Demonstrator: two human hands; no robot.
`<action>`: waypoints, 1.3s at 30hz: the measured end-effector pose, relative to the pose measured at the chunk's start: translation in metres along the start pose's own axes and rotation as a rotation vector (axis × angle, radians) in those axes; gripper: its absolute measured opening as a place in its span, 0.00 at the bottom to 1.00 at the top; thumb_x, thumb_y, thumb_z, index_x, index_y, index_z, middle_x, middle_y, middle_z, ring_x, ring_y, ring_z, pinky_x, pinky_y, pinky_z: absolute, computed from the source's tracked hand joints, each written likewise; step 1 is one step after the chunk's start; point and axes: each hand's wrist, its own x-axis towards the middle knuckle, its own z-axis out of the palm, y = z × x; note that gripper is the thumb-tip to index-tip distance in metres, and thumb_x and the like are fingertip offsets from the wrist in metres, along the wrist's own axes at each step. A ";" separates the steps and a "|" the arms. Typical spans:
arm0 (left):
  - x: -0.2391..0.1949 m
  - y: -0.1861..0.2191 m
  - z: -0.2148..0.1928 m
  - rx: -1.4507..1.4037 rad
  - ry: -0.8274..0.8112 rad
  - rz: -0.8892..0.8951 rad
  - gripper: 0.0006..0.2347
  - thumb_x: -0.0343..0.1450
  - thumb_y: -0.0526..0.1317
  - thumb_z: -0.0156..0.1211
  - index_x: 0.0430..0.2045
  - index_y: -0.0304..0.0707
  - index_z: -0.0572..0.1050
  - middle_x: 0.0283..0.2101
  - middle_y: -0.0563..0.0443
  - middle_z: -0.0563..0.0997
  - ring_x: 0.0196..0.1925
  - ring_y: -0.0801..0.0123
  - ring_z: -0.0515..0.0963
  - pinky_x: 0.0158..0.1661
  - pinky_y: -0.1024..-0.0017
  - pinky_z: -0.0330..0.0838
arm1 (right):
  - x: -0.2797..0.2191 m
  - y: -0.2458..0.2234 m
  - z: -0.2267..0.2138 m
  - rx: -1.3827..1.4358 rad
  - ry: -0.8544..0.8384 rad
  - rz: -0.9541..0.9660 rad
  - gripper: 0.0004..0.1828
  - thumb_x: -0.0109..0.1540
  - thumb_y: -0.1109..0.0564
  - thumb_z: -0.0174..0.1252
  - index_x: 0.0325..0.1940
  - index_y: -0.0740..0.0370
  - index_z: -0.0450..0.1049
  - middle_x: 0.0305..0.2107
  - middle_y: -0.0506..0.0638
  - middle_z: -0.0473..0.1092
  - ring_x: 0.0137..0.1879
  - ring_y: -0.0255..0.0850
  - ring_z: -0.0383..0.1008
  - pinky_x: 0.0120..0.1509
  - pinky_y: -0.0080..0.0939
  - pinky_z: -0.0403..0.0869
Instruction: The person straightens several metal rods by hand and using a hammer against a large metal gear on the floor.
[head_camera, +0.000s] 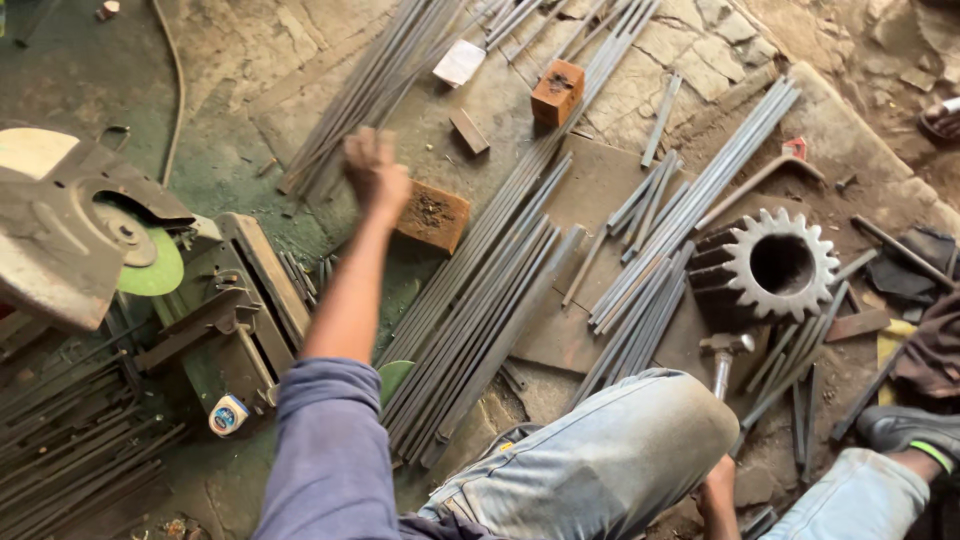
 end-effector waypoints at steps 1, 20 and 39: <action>-0.011 0.016 0.013 -0.027 0.078 0.068 0.25 0.60 0.32 0.67 0.55 0.36 0.73 0.63 0.30 0.70 0.66 0.37 0.65 0.61 0.43 0.60 | 0.003 0.002 0.000 -0.006 0.006 0.053 0.17 0.71 0.55 0.53 0.51 0.75 0.76 0.28 0.62 0.71 0.26 0.50 0.63 0.26 0.50 0.58; -0.256 0.085 0.105 -0.185 -0.637 -0.226 0.27 0.64 0.44 0.69 0.59 0.50 0.69 0.63 0.51 0.69 0.68 0.53 0.64 0.59 0.47 0.66 | 0.007 0.004 -0.005 -0.027 0.001 -0.022 0.17 0.69 0.54 0.54 0.49 0.74 0.76 0.31 0.58 0.74 0.30 0.47 0.69 0.29 0.49 0.64; -0.276 0.085 0.099 -0.010 -0.727 -0.481 0.16 0.64 0.37 0.67 0.43 0.41 0.72 0.55 0.45 0.70 0.63 0.50 0.68 0.56 0.48 0.68 | 0.007 0.001 -0.001 -0.089 0.067 0.075 0.21 0.70 0.51 0.52 0.49 0.78 0.74 0.30 0.61 0.72 0.30 0.46 0.68 0.30 0.46 0.65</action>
